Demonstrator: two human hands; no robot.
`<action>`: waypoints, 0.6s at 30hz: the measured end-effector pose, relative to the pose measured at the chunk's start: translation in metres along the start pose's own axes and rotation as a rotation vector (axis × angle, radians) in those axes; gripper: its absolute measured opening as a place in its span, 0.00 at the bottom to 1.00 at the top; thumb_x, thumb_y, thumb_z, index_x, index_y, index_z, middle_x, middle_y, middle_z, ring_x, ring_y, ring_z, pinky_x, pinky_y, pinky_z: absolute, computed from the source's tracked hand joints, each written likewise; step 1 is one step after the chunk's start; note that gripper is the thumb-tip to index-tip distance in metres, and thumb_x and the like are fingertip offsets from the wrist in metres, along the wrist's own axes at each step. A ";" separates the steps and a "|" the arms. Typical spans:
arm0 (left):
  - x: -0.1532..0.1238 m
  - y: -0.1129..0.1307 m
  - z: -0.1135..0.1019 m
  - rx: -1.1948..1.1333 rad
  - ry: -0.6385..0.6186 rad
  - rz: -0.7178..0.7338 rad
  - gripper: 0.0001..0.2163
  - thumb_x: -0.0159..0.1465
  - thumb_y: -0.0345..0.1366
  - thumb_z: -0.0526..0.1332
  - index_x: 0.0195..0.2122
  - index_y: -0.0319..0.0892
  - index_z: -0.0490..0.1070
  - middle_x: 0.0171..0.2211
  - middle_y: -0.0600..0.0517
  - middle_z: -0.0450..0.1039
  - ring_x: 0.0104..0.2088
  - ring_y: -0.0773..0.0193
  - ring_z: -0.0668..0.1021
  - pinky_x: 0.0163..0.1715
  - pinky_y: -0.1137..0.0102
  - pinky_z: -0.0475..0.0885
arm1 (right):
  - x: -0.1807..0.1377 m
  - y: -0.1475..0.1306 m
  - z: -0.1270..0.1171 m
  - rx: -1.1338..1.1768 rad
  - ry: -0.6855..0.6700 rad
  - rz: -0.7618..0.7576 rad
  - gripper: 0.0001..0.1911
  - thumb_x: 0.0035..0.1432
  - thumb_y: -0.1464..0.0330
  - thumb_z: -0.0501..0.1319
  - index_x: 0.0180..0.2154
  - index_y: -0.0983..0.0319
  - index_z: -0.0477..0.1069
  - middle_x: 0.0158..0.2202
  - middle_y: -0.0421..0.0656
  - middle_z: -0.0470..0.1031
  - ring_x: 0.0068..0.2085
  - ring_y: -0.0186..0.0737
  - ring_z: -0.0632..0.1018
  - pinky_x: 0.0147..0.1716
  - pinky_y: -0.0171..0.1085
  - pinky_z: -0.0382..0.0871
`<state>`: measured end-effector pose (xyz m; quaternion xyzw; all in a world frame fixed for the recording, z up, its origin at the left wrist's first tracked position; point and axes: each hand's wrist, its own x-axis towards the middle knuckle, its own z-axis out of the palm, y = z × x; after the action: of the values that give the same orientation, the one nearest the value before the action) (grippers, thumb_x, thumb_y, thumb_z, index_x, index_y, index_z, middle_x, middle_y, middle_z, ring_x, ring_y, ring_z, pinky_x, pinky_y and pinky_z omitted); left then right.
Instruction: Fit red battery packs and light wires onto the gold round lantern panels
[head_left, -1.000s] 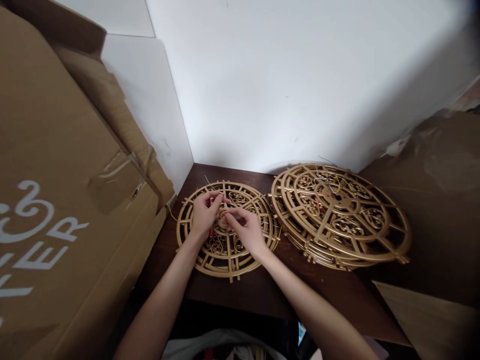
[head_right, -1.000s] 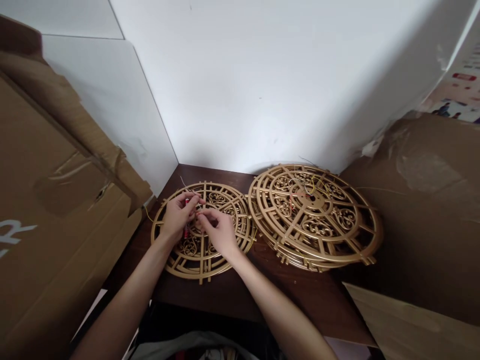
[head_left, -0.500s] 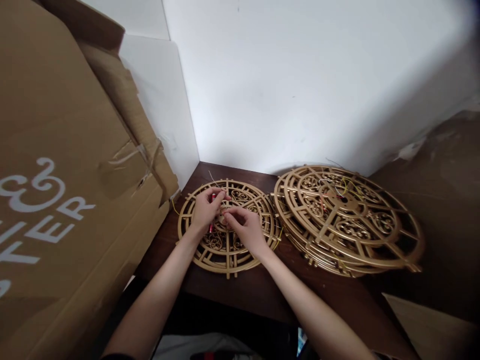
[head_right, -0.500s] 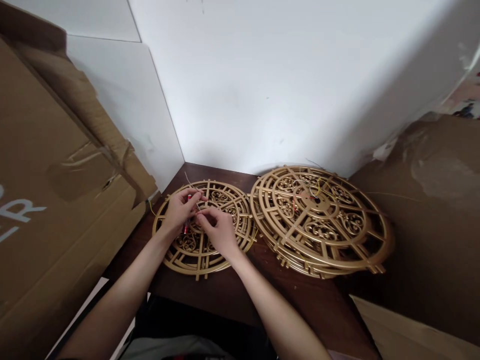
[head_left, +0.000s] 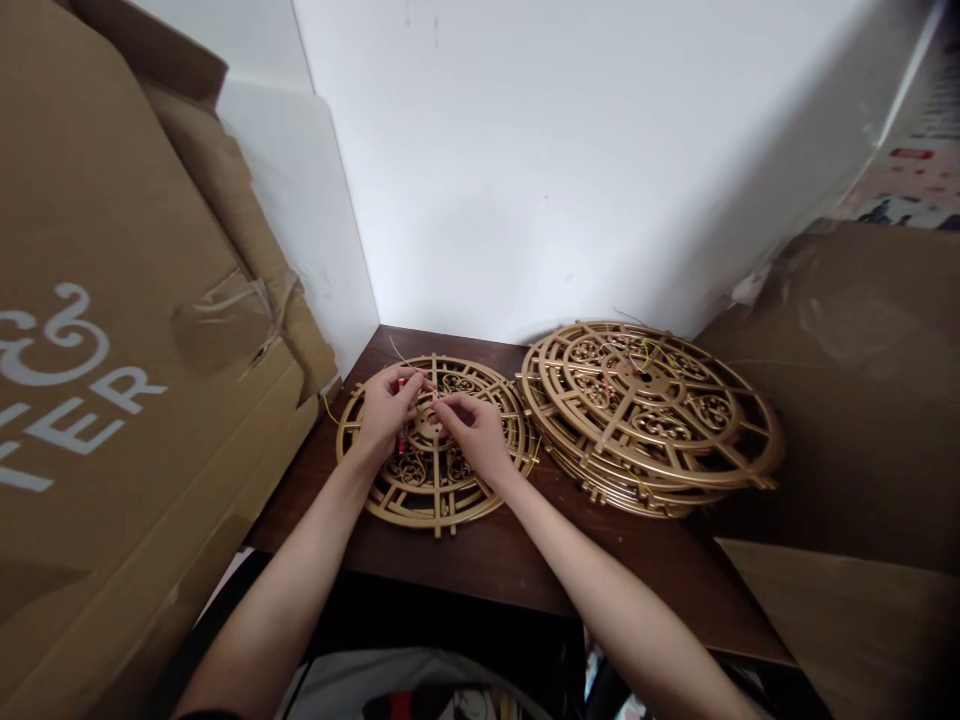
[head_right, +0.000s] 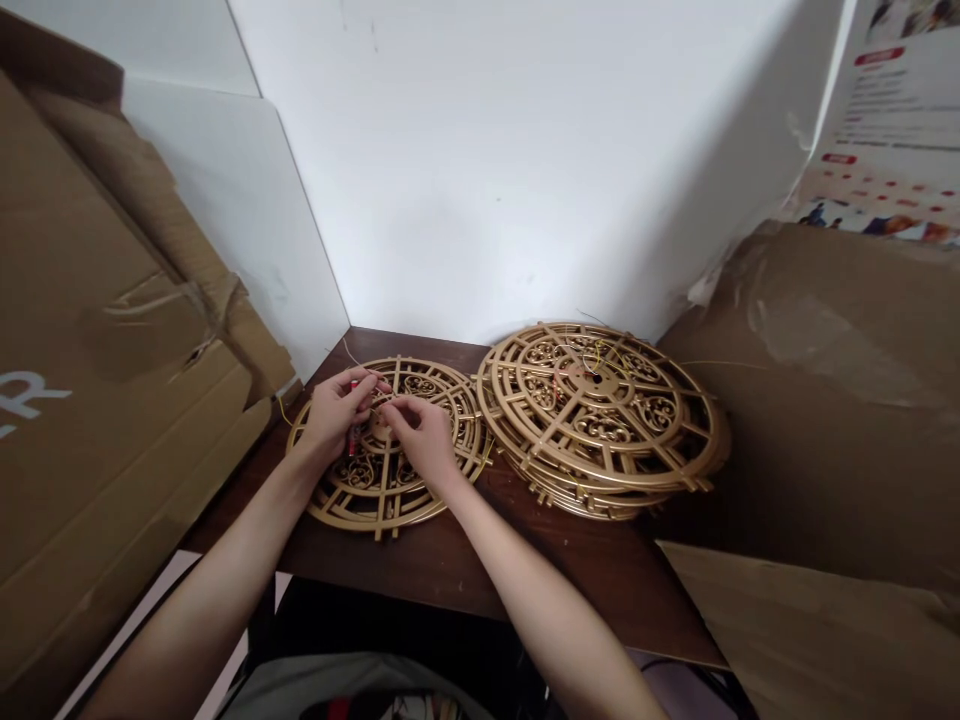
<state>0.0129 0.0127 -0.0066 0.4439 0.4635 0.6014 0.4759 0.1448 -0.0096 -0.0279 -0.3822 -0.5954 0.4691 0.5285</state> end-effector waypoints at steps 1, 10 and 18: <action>0.000 0.000 0.000 -0.008 -0.005 0.000 0.12 0.51 0.37 0.67 0.31 0.35 0.71 0.25 0.50 0.75 0.16 0.78 0.58 0.12 0.81 0.50 | 0.001 0.000 -0.001 0.005 0.019 0.004 0.14 0.56 0.58 0.61 0.32 0.62 0.75 0.26 0.40 0.77 0.24 0.33 0.74 0.26 0.32 0.69; -0.002 0.001 -0.001 -0.013 0.002 -0.017 0.14 0.50 0.36 0.66 0.36 0.37 0.70 0.25 0.50 0.76 0.15 0.78 0.58 0.13 0.80 0.49 | 0.006 0.005 -0.007 0.032 0.068 0.025 0.15 0.54 0.56 0.63 0.33 0.62 0.75 0.26 0.41 0.77 0.24 0.34 0.74 0.25 0.33 0.69; -0.006 0.005 0.000 -0.085 -0.030 -0.014 0.27 0.50 0.35 0.67 0.51 0.41 0.60 0.26 0.53 0.77 0.15 0.78 0.59 0.14 0.81 0.51 | 0.006 0.005 -0.007 0.098 0.093 0.060 0.16 0.52 0.56 0.64 0.32 0.63 0.74 0.26 0.41 0.77 0.23 0.33 0.74 0.25 0.33 0.69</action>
<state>0.0129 0.0065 -0.0019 0.4290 0.4334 0.6106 0.5052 0.1507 -0.0019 -0.0314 -0.3950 -0.5346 0.4952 0.5595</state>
